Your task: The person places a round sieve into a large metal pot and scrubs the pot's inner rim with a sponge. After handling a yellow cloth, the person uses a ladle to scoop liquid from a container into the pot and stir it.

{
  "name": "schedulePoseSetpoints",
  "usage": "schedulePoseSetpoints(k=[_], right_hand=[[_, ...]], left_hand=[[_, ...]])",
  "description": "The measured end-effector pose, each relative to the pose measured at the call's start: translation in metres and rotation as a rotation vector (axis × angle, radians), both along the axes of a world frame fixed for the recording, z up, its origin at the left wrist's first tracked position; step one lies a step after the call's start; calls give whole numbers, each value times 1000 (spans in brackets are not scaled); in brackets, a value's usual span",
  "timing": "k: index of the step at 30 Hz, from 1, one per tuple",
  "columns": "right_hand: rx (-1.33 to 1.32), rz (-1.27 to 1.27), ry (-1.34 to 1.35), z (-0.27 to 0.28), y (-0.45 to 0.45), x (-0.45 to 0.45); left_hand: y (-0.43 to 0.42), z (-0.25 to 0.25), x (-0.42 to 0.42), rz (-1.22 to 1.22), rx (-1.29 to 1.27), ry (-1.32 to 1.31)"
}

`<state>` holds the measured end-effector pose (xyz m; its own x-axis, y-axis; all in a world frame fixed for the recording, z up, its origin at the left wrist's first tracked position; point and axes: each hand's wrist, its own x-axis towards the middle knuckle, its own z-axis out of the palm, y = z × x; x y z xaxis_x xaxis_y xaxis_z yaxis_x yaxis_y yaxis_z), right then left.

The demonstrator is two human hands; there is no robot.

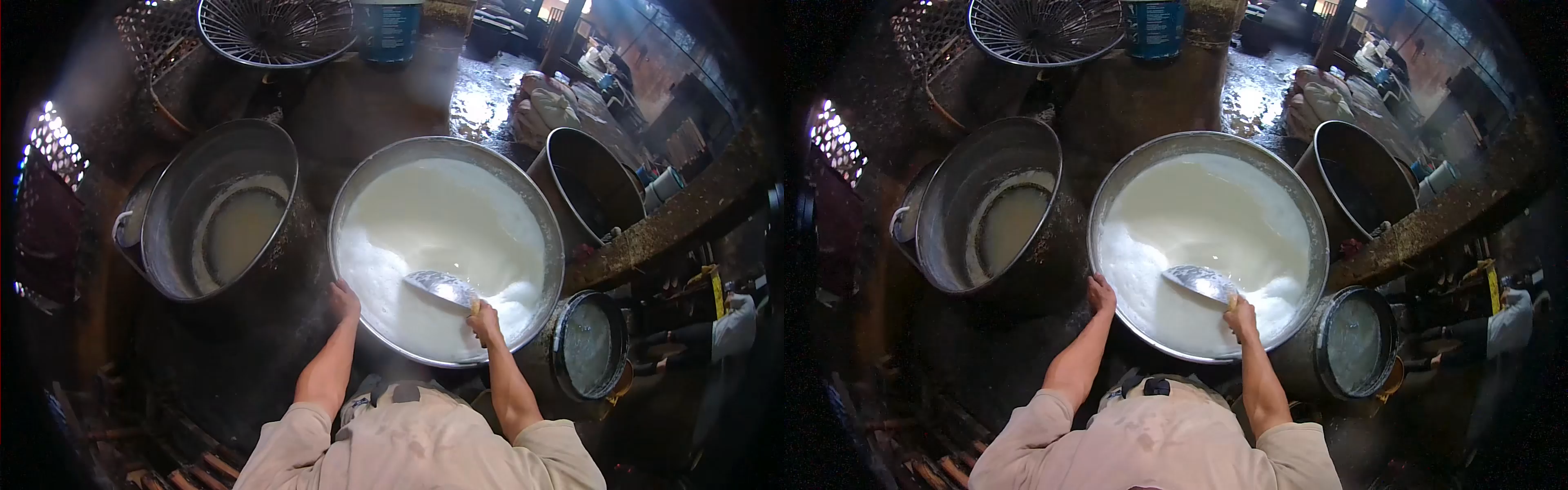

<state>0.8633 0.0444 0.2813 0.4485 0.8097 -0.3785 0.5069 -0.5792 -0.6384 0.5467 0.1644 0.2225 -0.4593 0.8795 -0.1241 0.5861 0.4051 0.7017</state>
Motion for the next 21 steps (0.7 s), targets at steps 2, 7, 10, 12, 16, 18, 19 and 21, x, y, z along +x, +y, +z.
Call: schedulePoseSetpoints(k=[2, 7, 10, 12, 16, 18, 19, 21], right_hand=[[8, 27, 24, -8, -7, -19], [15, 32, 117, 5, -25, -82], [-20, 18, 210, 25, -38, -110], [-18, 10, 214, 34, -43, -121], [9, -34, 374, 36, -58, -134], [42, -105, 560, 60, -68, -149], [44, -113, 564, 70, -72, -156], [131, -138, 667, 86, -80, -166]], left_hand=[[7, -32, -3, 29, 113, 10], [9, -44, -24, -48, 142, -83], [-10, 13, -50, -164, -120, -324], [-18, -6, -56, -68, -145, -436], [-75, 3, -82, -133, -46, -555], [-101, -13, -94, -101, -26, -844], [-113, -10, -100, -109, -30, -840], [-138, 4, -112, -154, -168, -923]])
